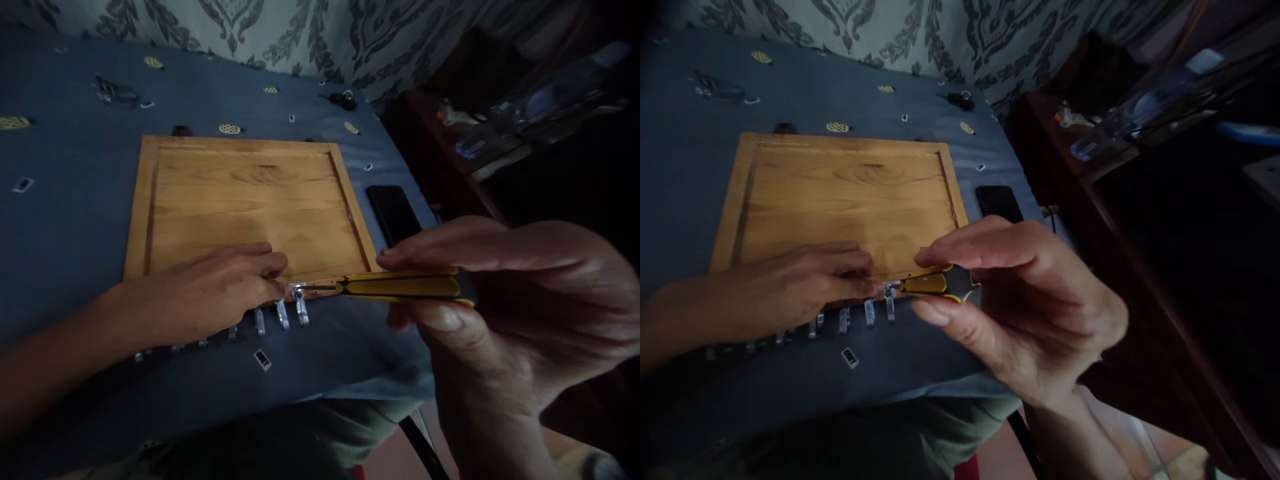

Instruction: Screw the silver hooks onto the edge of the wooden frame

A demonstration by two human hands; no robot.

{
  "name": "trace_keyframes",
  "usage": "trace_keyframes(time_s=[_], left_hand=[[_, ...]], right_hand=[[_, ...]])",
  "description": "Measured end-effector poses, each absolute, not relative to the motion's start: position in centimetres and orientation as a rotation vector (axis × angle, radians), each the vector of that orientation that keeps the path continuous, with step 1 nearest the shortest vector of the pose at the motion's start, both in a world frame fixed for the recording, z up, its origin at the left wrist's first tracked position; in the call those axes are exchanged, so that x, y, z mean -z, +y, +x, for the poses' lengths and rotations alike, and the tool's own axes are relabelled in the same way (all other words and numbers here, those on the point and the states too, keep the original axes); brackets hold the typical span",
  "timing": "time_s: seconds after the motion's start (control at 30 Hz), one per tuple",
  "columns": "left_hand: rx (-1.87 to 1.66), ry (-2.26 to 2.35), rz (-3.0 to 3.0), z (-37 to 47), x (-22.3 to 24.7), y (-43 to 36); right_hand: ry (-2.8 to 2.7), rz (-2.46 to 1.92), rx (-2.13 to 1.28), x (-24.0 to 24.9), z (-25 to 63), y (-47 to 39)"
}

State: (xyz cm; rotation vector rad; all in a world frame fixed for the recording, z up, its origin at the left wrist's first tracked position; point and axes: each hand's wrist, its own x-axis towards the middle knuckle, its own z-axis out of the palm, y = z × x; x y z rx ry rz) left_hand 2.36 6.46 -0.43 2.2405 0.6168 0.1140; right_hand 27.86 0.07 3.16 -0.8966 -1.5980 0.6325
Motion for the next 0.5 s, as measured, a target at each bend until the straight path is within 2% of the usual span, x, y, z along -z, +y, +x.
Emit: trace_keyframes(time_s=[0.1, 0.37, 0.5], left_hand=[[-0.073, 0.632, 2.249, 2.58, 0.07, 6.48], [-0.136, 0.511, 2.429, 2.5, 0.18, 6.63], [-0.195, 0.489, 2.476, 2.38, 0.72, 6.55]], right_hand=[[-1.573, -0.906, -0.721, -3.18, 27.63, -0.06], [-1.818, -0.989, -0.391, -3.74, 28.09, 0.12], [-1.829, -0.969, -0.384, -3.47, 28.47, 0.25]])
